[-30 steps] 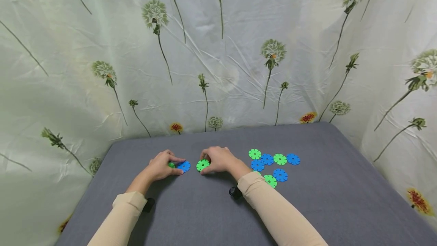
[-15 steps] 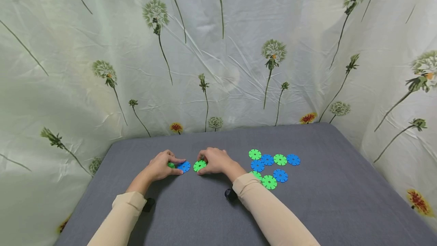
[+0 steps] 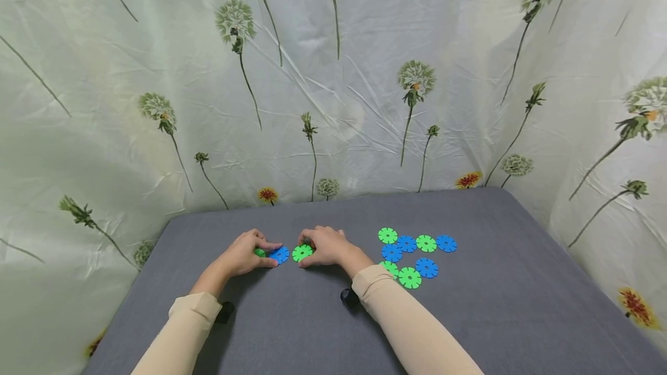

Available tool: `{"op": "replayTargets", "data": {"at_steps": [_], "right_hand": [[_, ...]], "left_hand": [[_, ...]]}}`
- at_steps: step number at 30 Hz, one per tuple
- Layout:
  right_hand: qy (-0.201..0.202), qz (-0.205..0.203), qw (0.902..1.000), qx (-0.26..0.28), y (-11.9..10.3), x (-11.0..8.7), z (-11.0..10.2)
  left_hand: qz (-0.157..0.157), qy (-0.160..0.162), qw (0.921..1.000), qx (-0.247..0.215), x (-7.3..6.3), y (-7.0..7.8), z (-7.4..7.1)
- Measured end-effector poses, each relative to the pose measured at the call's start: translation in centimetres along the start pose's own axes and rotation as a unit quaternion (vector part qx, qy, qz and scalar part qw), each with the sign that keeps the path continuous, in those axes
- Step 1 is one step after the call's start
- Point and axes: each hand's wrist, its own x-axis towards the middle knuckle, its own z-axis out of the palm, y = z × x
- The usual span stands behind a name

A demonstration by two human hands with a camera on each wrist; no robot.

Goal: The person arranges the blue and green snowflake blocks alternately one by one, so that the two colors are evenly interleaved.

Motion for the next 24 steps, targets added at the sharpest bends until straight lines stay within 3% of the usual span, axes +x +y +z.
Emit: {"op": "replayTargets", "data": {"at_steps": [24], "right_hand": [[-0.003, 0.011, 0.9998, 0.019, 0.17, 0.1, 0.36]], "left_hand": [[0.005, -0.009, 0.9999, 0.001, 0.24, -0.09, -0.11]]}}
